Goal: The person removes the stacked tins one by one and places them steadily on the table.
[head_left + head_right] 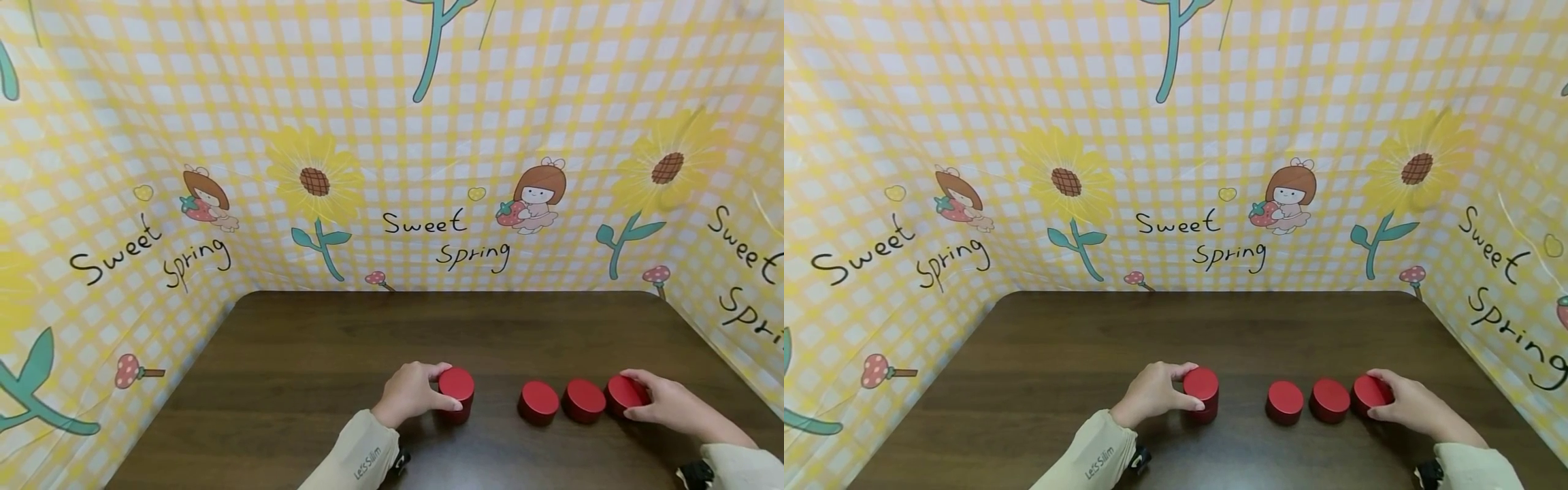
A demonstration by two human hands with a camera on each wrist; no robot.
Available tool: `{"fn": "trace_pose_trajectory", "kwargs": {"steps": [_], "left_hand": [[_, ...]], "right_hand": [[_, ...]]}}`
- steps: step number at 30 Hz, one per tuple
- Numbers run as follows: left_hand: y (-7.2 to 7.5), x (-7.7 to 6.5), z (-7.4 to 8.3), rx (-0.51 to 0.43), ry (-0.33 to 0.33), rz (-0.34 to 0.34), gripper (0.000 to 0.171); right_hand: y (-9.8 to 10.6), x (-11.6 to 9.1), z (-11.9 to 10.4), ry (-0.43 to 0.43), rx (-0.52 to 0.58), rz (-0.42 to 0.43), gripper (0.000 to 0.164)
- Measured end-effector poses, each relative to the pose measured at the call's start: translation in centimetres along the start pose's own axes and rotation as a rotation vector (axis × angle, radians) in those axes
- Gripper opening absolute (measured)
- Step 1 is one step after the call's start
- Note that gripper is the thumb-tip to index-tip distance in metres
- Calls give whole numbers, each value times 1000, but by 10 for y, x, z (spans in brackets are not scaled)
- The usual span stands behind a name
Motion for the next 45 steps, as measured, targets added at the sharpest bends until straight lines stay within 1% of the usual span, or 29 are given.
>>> {"fn": "trace_pose_trajectory", "kwargs": {"steps": [7,15,20,24,27,31,34,37,39,41,43,45], "left_hand": [[0,1,0,-1,-2,1,64],[1,0,0,-25,11,-3,63],[1,-1,1,-21,9,2,63],[1,-2,2,-11,-2,7,62],[0,-3,4,12,-28,10,62],[0,-3,5,50,-61,9,62],[-1,-2,4,69,-69,7,62],[-1,-2,3,79,-74,14,63],[-1,-2,2,84,-78,20,63],[-1,-2,1,89,-84,25,63],[-1,-2,0,90,-85,30,63],[0,-3,-1,82,-82,40,63]], "right_hand": [[-4,4,3,-24,37,-37,64],[-5,5,4,-36,44,-58,64],[-5,3,5,-40,53,-66,64],[-5,3,3,-32,41,-73,64],[-3,2,2,-32,18,-67,67],[4,0,-1,5,-59,-9,72],[13,-3,-6,21,-101,52,74],[22,-6,-14,21,-93,123,73],[26,-8,-23,38,-71,181,69],[28,-10,-34,84,-45,248,65],[29,-10,-49,149,-22,326,60],[28,-7,-67,215,-5,377,56]]}}
Point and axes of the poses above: each hand's wrist, its own x-axis towards the middle knuckle, its own y-axis out of the back of the hand, z = x × y, the point moved 6 cm from there along x, towards the middle knuckle, and after that the axes turned 7 degrees about -x, right-handed, at the moved point
